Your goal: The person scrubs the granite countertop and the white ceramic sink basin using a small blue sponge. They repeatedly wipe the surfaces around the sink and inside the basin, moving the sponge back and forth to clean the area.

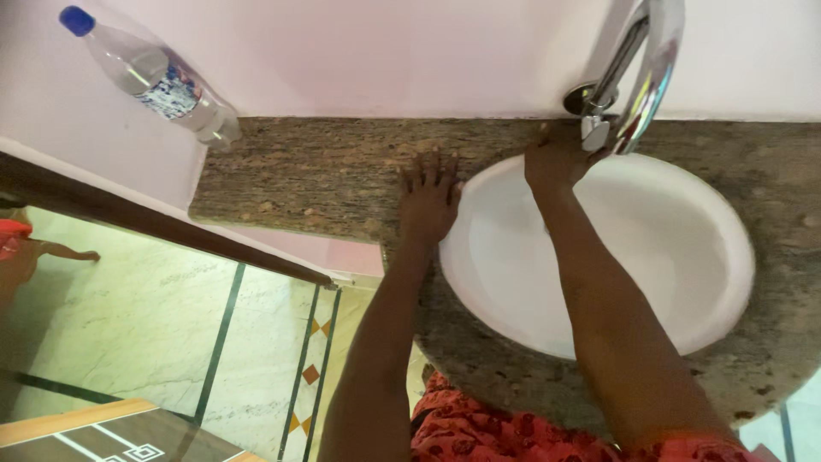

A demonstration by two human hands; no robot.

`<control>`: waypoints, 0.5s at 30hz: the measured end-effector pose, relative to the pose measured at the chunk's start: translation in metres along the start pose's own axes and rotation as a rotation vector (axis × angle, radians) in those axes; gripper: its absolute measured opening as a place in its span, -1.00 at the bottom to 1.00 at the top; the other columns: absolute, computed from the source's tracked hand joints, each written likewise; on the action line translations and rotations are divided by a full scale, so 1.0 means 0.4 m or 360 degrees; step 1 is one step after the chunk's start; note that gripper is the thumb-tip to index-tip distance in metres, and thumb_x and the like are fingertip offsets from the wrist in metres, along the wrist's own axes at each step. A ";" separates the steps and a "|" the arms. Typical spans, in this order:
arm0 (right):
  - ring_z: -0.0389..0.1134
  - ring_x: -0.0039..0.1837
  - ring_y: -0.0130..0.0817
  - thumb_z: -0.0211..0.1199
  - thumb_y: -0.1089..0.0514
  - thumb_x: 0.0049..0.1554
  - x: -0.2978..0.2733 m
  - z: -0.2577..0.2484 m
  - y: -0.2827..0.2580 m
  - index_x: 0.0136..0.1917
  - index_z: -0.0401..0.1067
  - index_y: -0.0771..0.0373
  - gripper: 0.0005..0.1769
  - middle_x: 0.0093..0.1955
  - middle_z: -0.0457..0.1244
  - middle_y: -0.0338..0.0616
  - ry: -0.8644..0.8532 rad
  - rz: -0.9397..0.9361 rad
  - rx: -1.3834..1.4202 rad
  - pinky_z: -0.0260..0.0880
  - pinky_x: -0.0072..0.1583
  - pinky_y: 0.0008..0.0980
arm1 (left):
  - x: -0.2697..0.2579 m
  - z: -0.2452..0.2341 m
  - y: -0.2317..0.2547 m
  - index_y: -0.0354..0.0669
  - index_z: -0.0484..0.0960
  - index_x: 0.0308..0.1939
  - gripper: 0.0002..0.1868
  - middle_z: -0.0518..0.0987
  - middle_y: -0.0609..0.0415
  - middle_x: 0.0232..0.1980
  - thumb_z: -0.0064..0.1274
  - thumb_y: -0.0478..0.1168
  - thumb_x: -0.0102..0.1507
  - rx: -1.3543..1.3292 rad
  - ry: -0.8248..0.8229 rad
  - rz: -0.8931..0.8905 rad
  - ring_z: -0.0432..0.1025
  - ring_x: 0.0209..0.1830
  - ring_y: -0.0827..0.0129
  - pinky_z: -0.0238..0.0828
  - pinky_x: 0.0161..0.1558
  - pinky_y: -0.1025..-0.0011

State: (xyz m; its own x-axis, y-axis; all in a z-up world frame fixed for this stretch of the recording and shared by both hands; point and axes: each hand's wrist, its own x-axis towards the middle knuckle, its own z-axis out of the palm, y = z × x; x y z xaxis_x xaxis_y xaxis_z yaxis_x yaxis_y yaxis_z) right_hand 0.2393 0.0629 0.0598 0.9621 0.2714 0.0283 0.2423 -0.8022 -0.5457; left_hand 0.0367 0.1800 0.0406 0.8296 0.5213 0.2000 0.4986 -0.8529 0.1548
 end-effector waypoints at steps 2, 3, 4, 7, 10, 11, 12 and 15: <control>-0.49 0.72 0.42 -0.18 -0.33 0.34 -0.020 0.044 -0.048 0.65 -0.24 0.68 0.07 0.69 -0.42 0.54 0.0083 -0.0060 -0.0001 -0.57 0.64 0.40 | 0.001 0.005 -0.006 0.21 0.16 0.61 -0.38 0.05 -0.08 0.69 -0.41 0.20 0.49 -0.0045 -0.0028 -0.0028 -0.10 0.65 -0.24 -0.40 0.58 -0.25; -0.52 0.71 0.44 -0.15 -0.33 0.33 -0.030 0.063 -0.068 0.63 -0.25 0.72 0.09 0.69 -0.45 0.57 0.0121 -0.0105 -0.0033 -0.56 0.62 0.39 | 0.001 0.009 -0.007 0.19 0.15 0.61 -0.38 0.05 -0.08 0.69 -0.42 0.19 0.49 -0.0048 0.0003 -0.0010 -0.11 0.66 -0.24 -0.41 0.58 -0.25; -0.55 0.70 0.47 -0.12 -0.33 0.32 -0.040 0.081 -0.088 0.61 -0.26 0.75 0.11 0.68 -0.48 0.61 0.0159 -0.0149 -0.0064 -0.55 0.60 0.38 | 0.001 0.013 -0.009 0.16 0.15 0.61 -0.38 0.06 -0.08 0.68 -0.42 0.18 0.50 -0.0052 0.0033 0.0008 -0.11 0.67 -0.24 -0.42 0.58 -0.26; -0.56 0.69 0.50 -0.08 -0.33 0.32 -0.066 0.125 -0.147 0.63 -0.26 0.73 0.12 0.67 -0.48 0.64 0.0227 -0.0216 -0.0081 -0.54 0.59 0.40 | 0.006 0.017 -0.021 0.02 0.12 0.62 -0.35 0.07 -0.07 0.70 -0.45 0.18 0.51 -0.0264 0.0095 0.0003 -0.10 0.67 -0.23 -0.43 0.59 -0.27; -0.58 0.66 0.50 -0.08 -0.35 0.29 -0.083 0.154 -0.183 0.61 -0.30 0.72 0.14 0.64 -0.50 0.63 0.0070 -0.0190 -0.0112 -0.56 0.57 0.41 | 0.004 0.013 -0.022 -0.09 0.10 0.62 -0.32 0.07 -0.12 0.69 -0.47 0.17 0.52 -0.0530 0.0161 -0.0065 -0.09 0.68 -0.20 -0.44 0.59 -0.26; -0.56 0.67 0.47 -0.06 -0.37 0.29 -0.089 0.164 -0.191 0.61 -0.29 0.71 0.15 0.65 -0.48 0.63 0.0055 -0.0267 -0.0103 -0.55 0.57 0.38 | 0.002 0.009 -0.023 -0.11 0.10 0.62 -0.32 0.07 -0.14 0.69 -0.48 0.17 0.52 -0.0613 0.0188 -0.0092 -0.09 0.69 -0.18 -0.44 0.58 -0.25; -0.55 0.68 0.45 -0.05 -0.39 0.28 -0.099 0.177 -0.197 0.60 -0.28 0.69 0.15 0.65 -0.47 0.63 0.0041 -0.0345 -0.0094 -0.54 0.58 0.36 | 0.002 0.004 -0.025 -0.10 0.11 0.62 -0.32 0.09 -0.13 0.68 -0.50 0.17 0.51 -0.0689 0.0203 -0.0100 -0.07 0.69 -0.14 -0.44 0.60 -0.22; -0.46 0.72 0.40 0.04 -0.33 0.29 -0.134 0.206 -0.205 0.67 -0.21 0.62 0.12 0.69 -0.37 0.58 0.0185 -0.0918 -0.0603 -0.50 0.62 0.31 | -0.004 -0.009 -0.033 -0.12 0.14 0.62 -0.31 0.12 -0.14 0.67 -0.56 0.15 0.51 -0.0958 0.0276 -0.0113 -0.04 0.70 -0.07 -0.40 0.64 -0.12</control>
State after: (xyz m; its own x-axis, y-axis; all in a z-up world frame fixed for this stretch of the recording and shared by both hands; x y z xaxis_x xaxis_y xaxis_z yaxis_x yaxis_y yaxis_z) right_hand 0.1576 0.1581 0.0341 0.6688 0.6681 0.3262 0.7250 -0.6831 -0.0875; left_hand 0.0277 0.1906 0.0416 0.7217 0.6163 0.3152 0.2806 -0.6766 0.6808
